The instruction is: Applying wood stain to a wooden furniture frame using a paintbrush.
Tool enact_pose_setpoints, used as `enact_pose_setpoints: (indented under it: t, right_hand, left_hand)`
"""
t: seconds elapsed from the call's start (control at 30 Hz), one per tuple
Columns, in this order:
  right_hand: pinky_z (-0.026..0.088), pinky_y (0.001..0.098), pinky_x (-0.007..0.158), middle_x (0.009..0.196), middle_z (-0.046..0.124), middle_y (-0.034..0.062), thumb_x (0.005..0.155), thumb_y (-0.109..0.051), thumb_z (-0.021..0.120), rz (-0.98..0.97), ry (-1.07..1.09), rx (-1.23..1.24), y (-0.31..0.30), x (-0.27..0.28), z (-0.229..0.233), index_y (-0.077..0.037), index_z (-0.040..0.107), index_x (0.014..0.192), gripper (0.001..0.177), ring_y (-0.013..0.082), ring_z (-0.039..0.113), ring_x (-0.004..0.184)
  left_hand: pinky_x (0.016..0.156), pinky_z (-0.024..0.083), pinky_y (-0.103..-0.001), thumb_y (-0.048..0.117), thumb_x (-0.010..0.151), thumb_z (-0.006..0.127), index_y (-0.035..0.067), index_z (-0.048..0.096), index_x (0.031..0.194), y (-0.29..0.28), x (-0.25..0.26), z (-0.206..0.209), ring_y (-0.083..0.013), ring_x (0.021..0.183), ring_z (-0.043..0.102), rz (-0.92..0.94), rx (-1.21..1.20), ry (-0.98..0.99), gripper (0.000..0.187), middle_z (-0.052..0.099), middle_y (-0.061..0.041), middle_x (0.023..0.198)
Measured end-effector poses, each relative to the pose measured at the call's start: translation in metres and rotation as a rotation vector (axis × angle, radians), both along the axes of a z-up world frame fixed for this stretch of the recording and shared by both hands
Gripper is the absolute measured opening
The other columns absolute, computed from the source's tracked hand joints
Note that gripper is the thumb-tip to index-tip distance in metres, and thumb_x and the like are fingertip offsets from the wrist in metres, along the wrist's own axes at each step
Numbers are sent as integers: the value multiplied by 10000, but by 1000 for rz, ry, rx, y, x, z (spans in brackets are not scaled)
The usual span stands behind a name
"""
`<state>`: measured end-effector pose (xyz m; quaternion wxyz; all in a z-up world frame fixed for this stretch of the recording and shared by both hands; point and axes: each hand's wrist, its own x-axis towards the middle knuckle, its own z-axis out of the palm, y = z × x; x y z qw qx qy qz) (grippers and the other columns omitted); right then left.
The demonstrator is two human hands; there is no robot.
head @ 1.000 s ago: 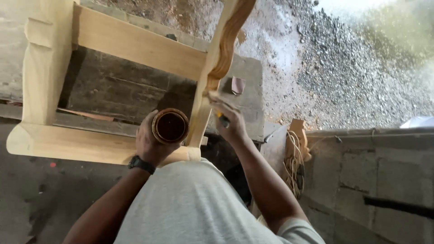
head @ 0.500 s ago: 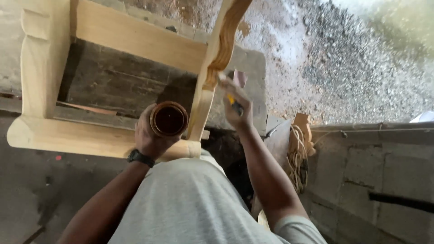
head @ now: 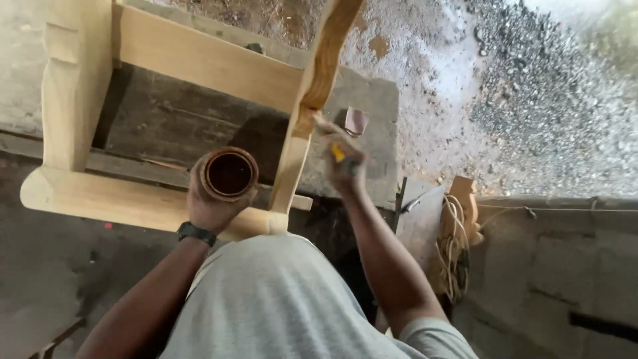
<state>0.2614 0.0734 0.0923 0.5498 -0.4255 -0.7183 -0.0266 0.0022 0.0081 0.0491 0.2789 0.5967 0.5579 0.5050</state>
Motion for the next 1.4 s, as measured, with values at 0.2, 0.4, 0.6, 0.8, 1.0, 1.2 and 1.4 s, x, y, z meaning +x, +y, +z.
enact_pose_setpoints:
  t: [0.2, 0.4, 0.6, 0.8, 1.0, 1.2, 1.4]
  right_hand:
    - [520, 457, 1019, 1086, 756, 180, 862, 15, 698, 240, 364, -482, -39, 8, -12, 4, 759, 923, 87, 370, 714, 1108]
    - [491, 395, 1002, 1217, 724, 192, 929, -132, 768, 171, 583, -565, -25, 74, 15, 17, 699, 1086, 227, 230, 622, 1162]
    - [580, 273, 810, 755, 675, 18, 926, -156, 802, 241, 603, -686, -68, 80, 111, -50, 672, 851, 184, 81, 688, 733]
    - [613, 341, 720, 775, 788, 119, 734, -323, 941, 208, 136, -774, -76, 22, 119, -89, 819, 889, 306, 272, 786, 738]
    - [596, 387, 629, 683, 706, -77, 736, -403, 809, 30, -264, -972, -74, -11, 32, -325, 711, 773, 131, 230, 738, 680]
    - [639, 368, 649, 776, 774, 125, 842, -252, 835, -33, 432, -1019, -75, 11, 84, -70, 788, 950, 217, 247, 777, 733]
    - [645, 388, 531, 903, 751, 265, 942, -156, 709, -78, 460, -1121, -82, -9, 88, 96, 677, 1038, 271, 263, 737, 607]
  left_hand:
    - [843, 579, -730, 266, 636, 938, 38, 419, 1394, -2, 6, 10, -531, 1131, 613, 62, -142, 110, 946, 540, -256, 1283]
    - [708, 595, -682, 166, 652, 887, 84, 585, 1254, -8, 19, 48, -488, 988, 683, 4, -7, 88, 679, 654, -202, 1162]
    - [1004, 498, -479, 278, 415, 993, 38, 627, 1274, -16, 41, 25, -391, 1111, 636, -16, 265, 166, 964, 647, -180, 1214]
    - [950, 483, -356, 353, 329, 886, 178, 687, 1248, -27, 66, 49, -206, 1185, 638, 38, 176, 472, 957, 669, -2, 1260]
    - [1004, 462, -371, 317, 336, 799, 189, 622, 1366, -23, 70, 52, -236, 1150, 645, -78, 145, 507, 1053, 584, -30, 1207]
    - [1017, 471, -398, 303, 339, 843, 207, 590, 1396, -6, 41, 42, -251, 1176, 643, -198, 123, 414, 1091, 586, -38, 1227]
    - [997, 479, -509, 231, 340, 892, 137, 610, 1344, 12, 26, 61, -386, 1103, 656, -417, 118, 226, 1048, 618, -129, 1113]
